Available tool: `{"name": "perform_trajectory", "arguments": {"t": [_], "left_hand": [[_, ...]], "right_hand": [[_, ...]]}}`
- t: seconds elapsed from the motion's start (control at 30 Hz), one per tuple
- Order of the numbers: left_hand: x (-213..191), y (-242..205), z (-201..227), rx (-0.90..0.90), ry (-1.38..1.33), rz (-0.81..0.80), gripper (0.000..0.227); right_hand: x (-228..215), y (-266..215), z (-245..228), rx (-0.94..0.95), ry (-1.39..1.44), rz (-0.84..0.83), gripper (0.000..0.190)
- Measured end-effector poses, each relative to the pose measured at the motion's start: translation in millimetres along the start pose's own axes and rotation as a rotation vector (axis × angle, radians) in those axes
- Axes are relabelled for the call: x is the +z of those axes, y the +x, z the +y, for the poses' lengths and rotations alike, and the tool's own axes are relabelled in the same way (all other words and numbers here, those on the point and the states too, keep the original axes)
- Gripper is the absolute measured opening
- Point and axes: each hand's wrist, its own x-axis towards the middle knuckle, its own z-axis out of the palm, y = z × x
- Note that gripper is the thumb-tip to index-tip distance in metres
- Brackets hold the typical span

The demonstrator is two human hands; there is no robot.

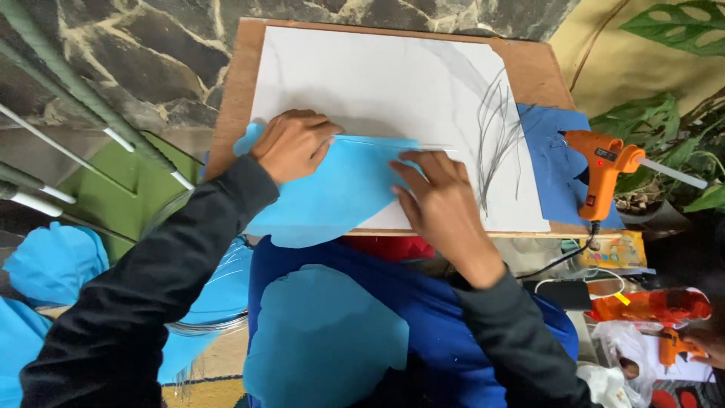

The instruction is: Gluing thin metal wires to the back of blue fabric petals using a hot glue gun to create artificial flowers.

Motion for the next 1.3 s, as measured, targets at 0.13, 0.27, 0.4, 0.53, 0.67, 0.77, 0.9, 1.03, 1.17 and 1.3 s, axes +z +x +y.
{"name": "perform_trajectory", "arguments": {"t": [0.13, 0.27, 0.4, 0.53, 0.67, 0.77, 0.9, 1.03, 1.17, 1.3], "left_hand": [[9, 2, -7, -0.048, 0.003, 0.029, 0.028], [15, -2, -7, -0.147, -0.103, 0.103, 0.029], [14, -4, -4, -0.158, -0.116, 0.149, 0.029], [9, 2, -1, -0.036, -0.030, 0.151, 0.010], [7, 11, -1, -0.047, 0.066, -0.024, 0.025], [11, 15, -2, -0.048, 0.105, -0.085, 0.028], [3, 21, -4, -0.069, 0.034, -0.122, 0.024], [-8, 18, -9, -0.054, -0.132, -0.124, 0.016], [-13, 11, -15, -0.106, -0.355, -0.068, 0.024], [-13, 5, -16, -0.108, -0.320, -0.011, 0.022]], "right_hand": [[24, 17, 7, 0.060, -0.121, 0.017, 0.031], [0, -3, 15, 0.117, -0.011, 0.142, 0.028], [-43, -70, 52, 0.297, -0.179, 0.269, 0.020], [-65, -153, 131, 0.427, -0.442, 0.399, 0.014], [-65, -184, 181, 0.675, -0.008, 0.354, 0.023], [-69, -140, 151, 0.816, 0.257, 0.227, 0.032], [-58, -126, 169, 0.901, 0.275, 0.175, 0.031], [-42, -128, 193, 0.906, 0.193, 0.200, 0.021], [-27, -139, 207, 0.968, 0.309, 0.356, 0.009], [-46, -127, 171, 1.109, 0.454, 0.517, 0.012]]}}
